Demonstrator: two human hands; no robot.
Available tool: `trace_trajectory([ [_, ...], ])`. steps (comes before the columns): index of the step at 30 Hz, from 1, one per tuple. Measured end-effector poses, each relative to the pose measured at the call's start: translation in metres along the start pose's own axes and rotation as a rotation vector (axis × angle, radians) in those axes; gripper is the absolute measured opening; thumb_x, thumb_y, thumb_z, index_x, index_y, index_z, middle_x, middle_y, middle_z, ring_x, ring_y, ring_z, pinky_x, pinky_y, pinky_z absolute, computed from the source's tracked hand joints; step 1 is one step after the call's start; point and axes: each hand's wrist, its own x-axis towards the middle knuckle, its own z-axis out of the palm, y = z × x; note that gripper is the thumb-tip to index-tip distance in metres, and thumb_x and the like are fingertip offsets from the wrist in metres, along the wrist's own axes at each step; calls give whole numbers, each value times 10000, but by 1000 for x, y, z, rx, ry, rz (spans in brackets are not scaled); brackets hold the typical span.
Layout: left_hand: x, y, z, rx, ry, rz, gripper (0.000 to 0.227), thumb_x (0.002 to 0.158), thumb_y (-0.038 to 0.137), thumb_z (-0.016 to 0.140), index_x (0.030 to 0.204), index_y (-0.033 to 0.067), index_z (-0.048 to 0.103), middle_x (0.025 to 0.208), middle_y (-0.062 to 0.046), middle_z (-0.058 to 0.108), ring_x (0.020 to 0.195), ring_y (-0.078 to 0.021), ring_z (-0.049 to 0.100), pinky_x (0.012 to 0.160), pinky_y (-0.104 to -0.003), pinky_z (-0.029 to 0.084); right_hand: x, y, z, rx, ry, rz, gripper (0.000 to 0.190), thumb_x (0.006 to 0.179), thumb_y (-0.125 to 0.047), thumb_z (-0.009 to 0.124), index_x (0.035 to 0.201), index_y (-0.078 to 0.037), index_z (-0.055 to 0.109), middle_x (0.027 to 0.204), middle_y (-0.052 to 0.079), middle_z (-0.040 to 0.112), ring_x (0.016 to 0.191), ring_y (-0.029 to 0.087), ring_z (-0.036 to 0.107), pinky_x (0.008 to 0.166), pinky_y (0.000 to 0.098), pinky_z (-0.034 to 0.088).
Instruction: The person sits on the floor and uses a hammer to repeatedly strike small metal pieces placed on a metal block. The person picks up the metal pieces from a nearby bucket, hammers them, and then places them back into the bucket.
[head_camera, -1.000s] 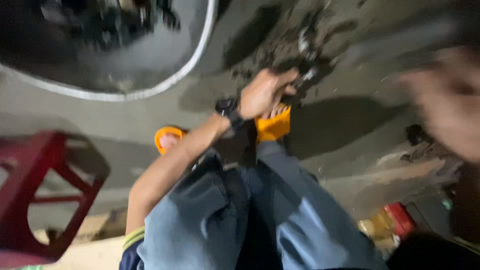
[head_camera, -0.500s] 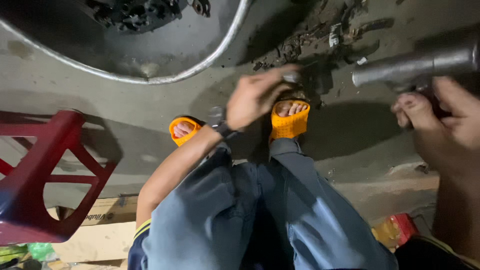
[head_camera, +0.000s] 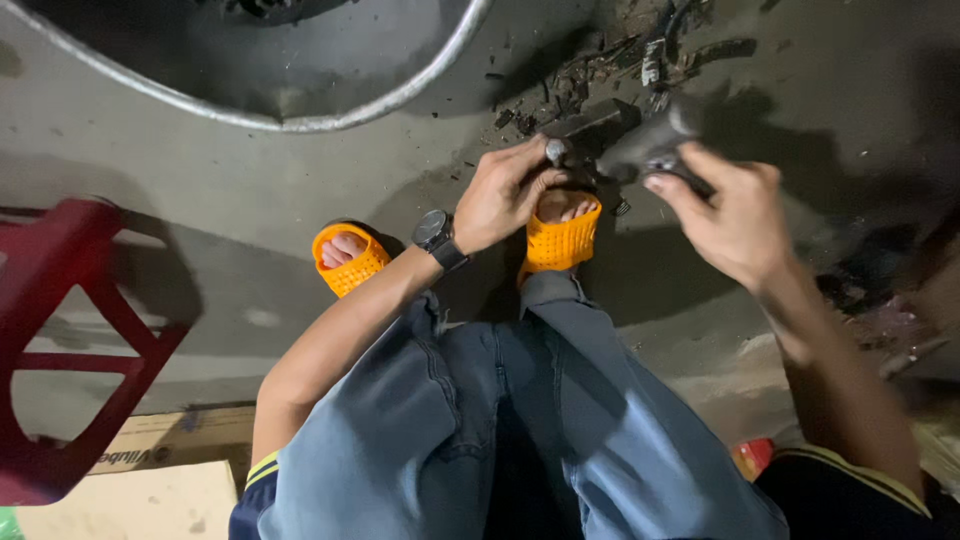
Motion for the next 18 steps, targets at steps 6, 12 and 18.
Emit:
trace_trajectory([
  [6, -4, 5, 7, 7, 145, 65, 111, 892, -31, 646, 885, -124, 583, 754, -296, 604, 783, -528, 614, 765, -529, 535, -3, -6, 27, 117, 52, -14, 179, 933, -60, 719, 1098, 8, 704, 614, 244, 589, 516, 356, 601, 385, 379, 314],
  [12, -15, -17, 10, -60, 219, -1, 94, 923, -6, 620, 892, -87, 582, 768, -257, 607, 808, -510, 621, 804, -529, 519, 0, 18, 32, 186, 30, 78, 174, 943, -39, 673, 1111, -11, 707, 616, 144, 618, 524, 180, 525, 439, 341, 372],
  [18, -11, -16, 12, -141, 182, -69, 56, 925, 18, 614, 926, -38, 606, 795, -206, 628, 804, -454, 654, 795, -506, 529, 7, -19, -2, 236, -32, 203, 286, 938, -18, 673, 1195, 105, 641, 862, 313, 655, 670, 284, 662, 493, 356, 485],
])
